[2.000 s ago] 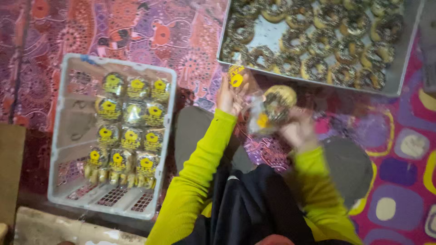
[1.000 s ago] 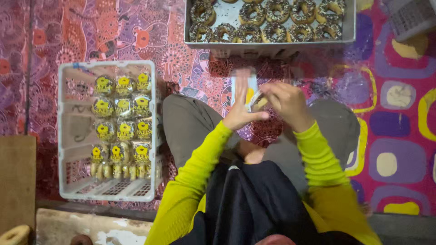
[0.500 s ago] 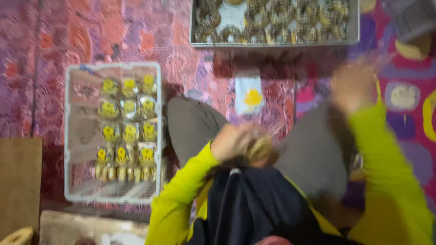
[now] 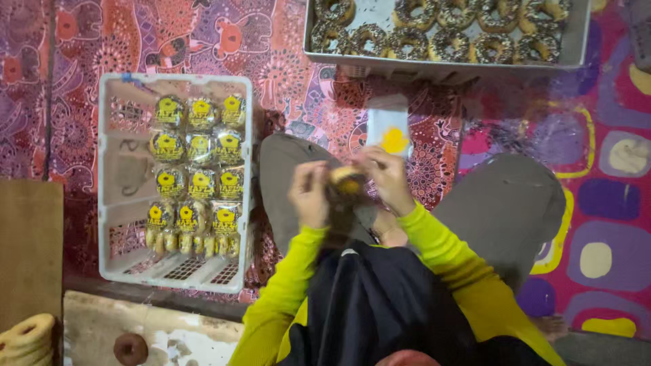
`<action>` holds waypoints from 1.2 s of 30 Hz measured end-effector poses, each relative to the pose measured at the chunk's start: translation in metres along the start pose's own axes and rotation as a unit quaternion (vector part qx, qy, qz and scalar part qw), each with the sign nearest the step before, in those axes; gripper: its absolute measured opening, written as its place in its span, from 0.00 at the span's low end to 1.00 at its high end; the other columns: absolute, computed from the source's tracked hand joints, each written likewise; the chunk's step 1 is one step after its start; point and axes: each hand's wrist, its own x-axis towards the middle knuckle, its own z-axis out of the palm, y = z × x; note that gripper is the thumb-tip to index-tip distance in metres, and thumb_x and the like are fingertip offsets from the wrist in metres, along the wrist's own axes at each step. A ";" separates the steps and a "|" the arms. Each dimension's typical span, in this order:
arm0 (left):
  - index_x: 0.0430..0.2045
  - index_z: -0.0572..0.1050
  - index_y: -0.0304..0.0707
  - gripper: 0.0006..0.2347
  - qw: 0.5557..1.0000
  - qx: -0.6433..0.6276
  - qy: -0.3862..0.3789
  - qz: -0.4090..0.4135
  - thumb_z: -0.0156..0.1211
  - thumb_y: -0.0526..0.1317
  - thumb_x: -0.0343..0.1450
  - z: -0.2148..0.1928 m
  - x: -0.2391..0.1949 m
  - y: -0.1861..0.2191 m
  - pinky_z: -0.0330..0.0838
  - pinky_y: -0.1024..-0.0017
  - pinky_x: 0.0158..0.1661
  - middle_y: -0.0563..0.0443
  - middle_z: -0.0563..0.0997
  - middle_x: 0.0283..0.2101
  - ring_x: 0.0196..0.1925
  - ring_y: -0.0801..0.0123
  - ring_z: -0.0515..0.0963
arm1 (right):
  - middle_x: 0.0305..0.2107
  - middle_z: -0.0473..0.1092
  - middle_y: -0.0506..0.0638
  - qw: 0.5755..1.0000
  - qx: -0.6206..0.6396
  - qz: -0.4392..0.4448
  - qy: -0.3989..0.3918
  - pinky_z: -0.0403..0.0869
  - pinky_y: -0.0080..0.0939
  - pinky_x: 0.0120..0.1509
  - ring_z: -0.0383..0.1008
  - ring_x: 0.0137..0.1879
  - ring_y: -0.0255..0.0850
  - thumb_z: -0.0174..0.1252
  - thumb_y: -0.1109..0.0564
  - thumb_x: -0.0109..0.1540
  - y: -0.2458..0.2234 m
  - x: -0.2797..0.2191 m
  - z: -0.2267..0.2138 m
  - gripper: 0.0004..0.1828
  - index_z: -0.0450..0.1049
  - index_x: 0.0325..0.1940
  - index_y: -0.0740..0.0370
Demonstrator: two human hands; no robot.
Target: The person sits on the floor and repeatedly picks donuts from a metal tray, places them into small plastic bags, and stacks the sealed packages in a white crate. The person handles both plain and seeded donuts, placing them one at a time into bags and arranging them in rows within the crate.
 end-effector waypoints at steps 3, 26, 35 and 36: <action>0.38 0.77 0.29 0.03 0.997 0.018 0.043 -0.069 0.60 0.32 0.76 -0.054 0.002 -0.023 0.72 0.79 0.46 0.54 0.79 0.39 0.42 0.76 0.76 | 0.34 0.76 0.49 0.989 -0.128 -0.030 -0.074 0.72 0.37 0.51 0.73 0.44 0.38 0.67 0.61 0.62 0.050 0.008 0.015 0.05 0.82 0.40 0.65; 0.76 0.44 0.64 0.56 0.626 0.627 -0.461 -0.050 0.70 0.72 0.53 0.161 0.127 -0.184 0.26 0.30 0.70 0.46 0.36 0.80 0.81 0.44 0.26 | 0.40 0.74 0.70 0.775 -0.566 0.131 -0.249 0.73 0.62 0.50 0.75 0.46 0.66 0.53 0.52 0.59 0.231 0.169 -0.141 0.19 0.77 0.49 0.64; 0.75 0.37 0.43 0.58 0.885 0.412 -0.214 -0.033 0.72 0.56 0.53 0.149 0.113 -0.155 0.42 0.29 0.67 0.33 0.34 0.78 0.78 0.32 0.35 | 0.45 0.74 0.64 0.746 -0.503 0.265 -0.345 0.69 0.57 0.53 0.73 0.48 0.53 0.64 0.42 0.58 0.157 0.148 -0.130 0.29 0.72 0.54 0.66; 0.74 0.36 0.51 0.52 0.951 0.162 -0.216 -0.151 0.69 0.52 0.59 0.141 0.110 -0.154 0.52 0.32 0.64 0.39 0.40 0.77 0.76 0.35 0.44 | 0.47 0.73 0.64 0.787 -0.493 0.189 -0.318 0.66 0.59 0.55 0.71 0.50 0.54 0.65 0.41 0.58 0.122 0.133 -0.113 0.32 0.70 0.57 0.65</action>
